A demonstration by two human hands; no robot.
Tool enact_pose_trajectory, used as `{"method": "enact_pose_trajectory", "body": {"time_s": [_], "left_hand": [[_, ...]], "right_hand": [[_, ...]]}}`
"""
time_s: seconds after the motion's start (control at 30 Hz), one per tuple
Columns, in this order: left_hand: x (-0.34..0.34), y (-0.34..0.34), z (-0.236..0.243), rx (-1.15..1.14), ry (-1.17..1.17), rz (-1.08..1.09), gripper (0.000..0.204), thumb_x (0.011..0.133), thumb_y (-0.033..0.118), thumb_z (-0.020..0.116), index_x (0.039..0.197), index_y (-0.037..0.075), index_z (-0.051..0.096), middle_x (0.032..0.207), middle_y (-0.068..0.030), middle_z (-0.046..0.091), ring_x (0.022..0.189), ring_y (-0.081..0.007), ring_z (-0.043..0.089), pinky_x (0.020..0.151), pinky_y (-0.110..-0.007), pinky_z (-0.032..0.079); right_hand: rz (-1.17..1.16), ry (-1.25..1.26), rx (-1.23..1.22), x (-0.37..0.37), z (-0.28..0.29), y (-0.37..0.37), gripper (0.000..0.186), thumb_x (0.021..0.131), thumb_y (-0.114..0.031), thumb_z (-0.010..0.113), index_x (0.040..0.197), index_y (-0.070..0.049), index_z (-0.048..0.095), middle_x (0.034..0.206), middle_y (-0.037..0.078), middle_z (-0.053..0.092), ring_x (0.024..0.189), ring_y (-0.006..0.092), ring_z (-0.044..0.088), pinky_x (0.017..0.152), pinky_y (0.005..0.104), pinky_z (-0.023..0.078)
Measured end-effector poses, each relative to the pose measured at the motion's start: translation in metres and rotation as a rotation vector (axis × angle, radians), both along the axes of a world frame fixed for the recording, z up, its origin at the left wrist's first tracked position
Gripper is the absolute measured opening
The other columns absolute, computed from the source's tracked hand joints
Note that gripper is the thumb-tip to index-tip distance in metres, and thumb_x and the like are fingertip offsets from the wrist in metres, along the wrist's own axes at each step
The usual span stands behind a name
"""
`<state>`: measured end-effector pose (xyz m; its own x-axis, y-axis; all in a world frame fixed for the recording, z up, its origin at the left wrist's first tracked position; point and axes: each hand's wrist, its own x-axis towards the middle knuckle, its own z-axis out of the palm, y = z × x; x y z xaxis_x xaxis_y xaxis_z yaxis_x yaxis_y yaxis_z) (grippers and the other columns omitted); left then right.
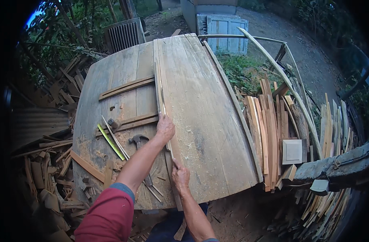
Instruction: The person measures thin wood strips and then uses a hammer to nail them onto a larger wooden board at a workbench.
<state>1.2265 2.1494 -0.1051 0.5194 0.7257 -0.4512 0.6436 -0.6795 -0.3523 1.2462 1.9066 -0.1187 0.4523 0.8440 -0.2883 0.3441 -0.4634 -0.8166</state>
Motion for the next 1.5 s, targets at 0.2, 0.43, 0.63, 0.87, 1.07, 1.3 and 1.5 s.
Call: {"method": "enact_pose_trajectory", "body": {"time_s": [0.2, 0.43, 0.63, 0.87, 1.07, 1.3, 1.5], "left_hand": [[-0.004, 0.001, 0.014, 0.015, -0.031, -0.002, 0.035, 0.094, 0.029, 0.055, 0.120, 0.012, 0.072, 0.129, -0.0124, 0.066, 0.132, -0.0357, 0.049, 0.114, -0.063, 0.019], [-0.005, -0.016, 0.024, -0.033, 0.010, 0.002, 0.035, 0.094, 0.029, 0.056, 0.121, 0.012, 0.072, 0.130, -0.0111, 0.066, 0.133, -0.0358, 0.047, 0.115, -0.064, 0.016], [0.000, -0.030, 0.038, -0.023, 0.104, -0.032, 0.037, 0.096, 0.029, 0.052, 0.124, 0.013, 0.070, 0.136, -0.0109, 0.063, 0.138, -0.0367, 0.044, 0.115, -0.066, 0.011], [-0.004, -0.030, 0.044, -0.045, 0.099, -0.033, 0.037, 0.097, 0.028, 0.051, 0.123, 0.013, 0.071, 0.134, -0.0107, 0.064, 0.137, -0.0371, 0.045, 0.116, -0.067, 0.009], [-0.014, -0.028, 0.025, 0.100, -0.015, -0.062, 0.031, 0.091, 0.027, 0.056, 0.108, 0.012, 0.078, 0.114, -0.0086, 0.072, 0.123, -0.0334, 0.052, 0.116, -0.065, 0.014], [-0.011, -0.022, 0.013, 0.109, -0.011, -0.047, 0.031, 0.091, 0.027, 0.057, 0.108, 0.012, 0.078, 0.115, -0.0103, 0.072, 0.122, -0.0328, 0.054, 0.116, -0.060, 0.016], [-0.004, -0.022, 0.017, 0.107, -0.026, -0.038, 0.031, 0.092, 0.027, 0.057, 0.109, 0.011, 0.077, 0.118, -0.0109, 0.071, 0.123, -0.0329, 0.054, 0.116, -0.060, 0.017]], "right_hand": [[0.046, -0.035, 0.062, 0.005, -0.006, 0.027, 0.032, 0.091, -0.013, 0.059, 0.120, -0.012, 0.071, 0.104, 0.021, 0.071, 0.095, 0.0342, 0.072, 0.084, 0.0393, 0.056], [0.116, -0.059, 0.064, 0.008, -0.009, 0.055, 0.035, 0.087, -0.012, 0.055, 0.118, -0.009, 0.071, 0.107, 0.020, 0.070, 0.097, 0.0360, 0.070, 0.089, 0.0418, 0.054], [0.161, -0.119, 0.074, 0.012, -0.006, 0.058, 0.038, 0.085, -0.013, 0.055, 0.121, -0.012, 0.070, 0.106, 0.021, 0.070, 0.094, 0.0386, 0.069, 0.089, 0.0450, 0.054], [0.074, 0.472, -0.113, 0.022, -0.004, 0.002, 0.042, 0.090, -0.014, 0.059, 0.132, -0.010, 0.063, 0.092, 0.022, 0.072, 0.071, 0.0248, 0.073, 0.073, 0.0381, 0.057], [0.138, 0.237, -0.089, 0.016, 0.021, -0.009, 0.038, 0.088, -0.012, 0.055, 0.123, -0.008, 0.069, 0.092, 0.021, 0.072, 0.075, 0.0301, 0.074, 0.073, 0.0408, 0.057], [0.184, 0.065, -0.004, 0.020, 0.005, 0.015, 0.039, 0.084, -0.017, 0.058, 0.120, -0.010, 0.071, 0.100, 0.024, 0.070, 0.089, 0.0382, 0.071, 0.080, 0.0421, 0.055], [0.205, 0.000, 0.034, 0.026, -0.005, 0.033, 0.042, 0.079, -0.013, 0.056, 0.118, -0.010, 0.072, 0.102, 0.025, 0.069, 0.091, 0.0404, 0.070, 0.084, 0.0441, 0.054]]}}
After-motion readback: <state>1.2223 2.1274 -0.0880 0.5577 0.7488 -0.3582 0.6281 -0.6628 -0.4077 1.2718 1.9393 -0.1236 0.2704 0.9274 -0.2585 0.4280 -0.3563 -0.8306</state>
